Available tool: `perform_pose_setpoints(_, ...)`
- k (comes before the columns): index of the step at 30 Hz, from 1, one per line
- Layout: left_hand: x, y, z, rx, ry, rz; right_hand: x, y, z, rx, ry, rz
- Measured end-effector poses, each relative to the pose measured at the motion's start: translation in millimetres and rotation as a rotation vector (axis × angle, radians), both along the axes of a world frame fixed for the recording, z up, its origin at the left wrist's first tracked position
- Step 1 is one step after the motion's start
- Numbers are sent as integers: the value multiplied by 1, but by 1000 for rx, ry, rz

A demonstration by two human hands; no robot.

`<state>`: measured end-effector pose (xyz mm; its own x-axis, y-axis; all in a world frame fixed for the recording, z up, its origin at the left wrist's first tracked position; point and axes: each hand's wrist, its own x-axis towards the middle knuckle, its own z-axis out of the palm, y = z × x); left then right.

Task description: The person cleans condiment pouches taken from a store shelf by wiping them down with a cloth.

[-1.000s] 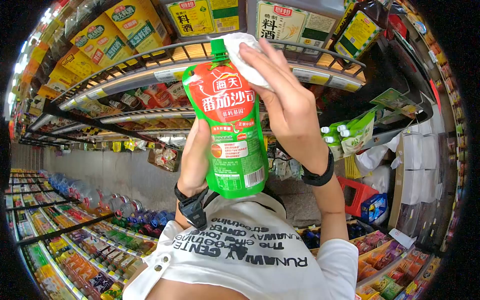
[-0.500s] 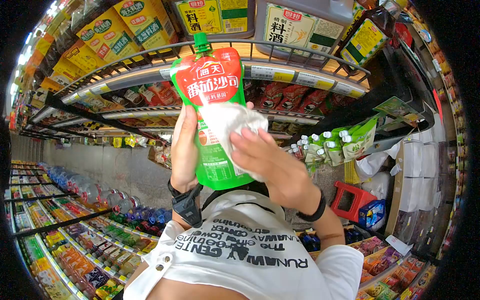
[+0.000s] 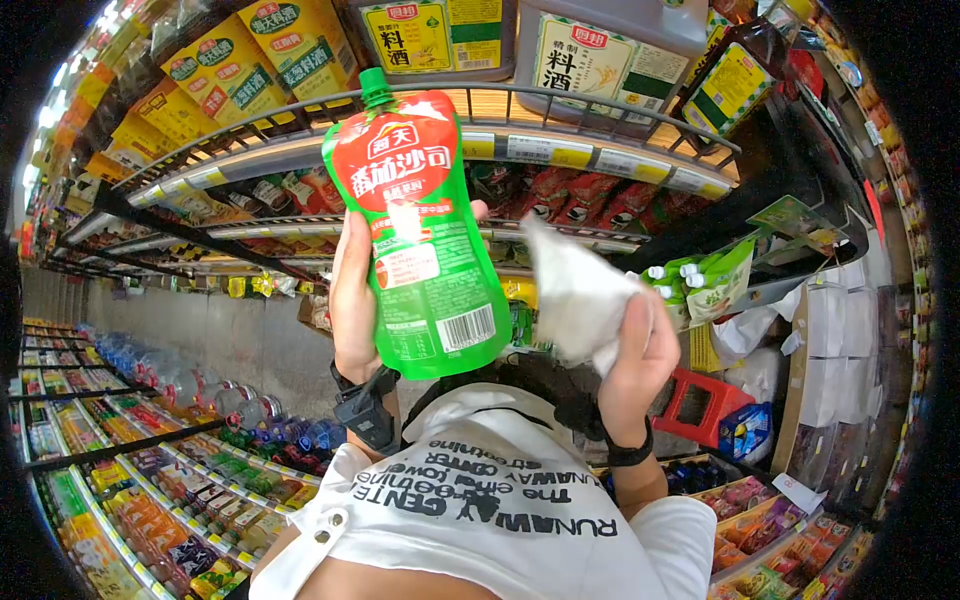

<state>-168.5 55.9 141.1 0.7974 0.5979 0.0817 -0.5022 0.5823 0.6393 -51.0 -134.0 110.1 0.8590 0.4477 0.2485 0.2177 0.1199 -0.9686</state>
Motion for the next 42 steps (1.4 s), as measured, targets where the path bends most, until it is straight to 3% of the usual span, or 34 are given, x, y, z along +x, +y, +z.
perform_pose_setpoints(3, -3, -1, 5, 11, 31, 68, 4, 26, 12, 99, -83, -106)
perform_pose_setpoints(6, -8, 0, 4, 35, 27, 94, -4, 50, 41, 52, -319, -27)
perform_pose_setpoints(9, -10, -7, 9, 110, 20, 158, -5, 81, 56, 138, -418, 209)
perform_pose_setpoints(12, -16, -12, -6, 330, 88, 271, -9, 105, 63, -13, -566, 367)
perform_pose_setpoints(14, -14, -17, -10, 407, 83, 358, -12, 116, 50, -1, -878, 413)
perform_pose_setpoints(21, -23, -9, -16, 299, 84, 396, -43, 61, 7, -226, -1186, 664)
perform_pose_setpoints(24, -20, -11, -15, 214, 5, 331, -59, 49, -20, -236, -1130, 612)
perform_pose_setpoints(25, -20, -11, -17, 231, 57, 334, -59, 52, -31, -216, -1280, 463)
perform_pose_setpoints(28, -20, -17, -15, 238, 142, 330, -31, 59, -49, -80, -1314, 452)
perform_pose_setpoints(30, -22, -20, -14, 331, 169, 325, -27, 67, -43, 31, -1205, 360)
perform_pose_setpoints(34, -32, -20, -10, 288, 114, 260, -25, 67, -33, 39, -1091, 463)
perform_pose_setpoints(38, -37, -24, -8, 234, 156, 367, -35, 69, -24, 115, -1232, 388)
perform_pose_setpoints(42, -42, -19, -26, 96, 169, 257, -40, 69, -9, 110, -1399, 382)
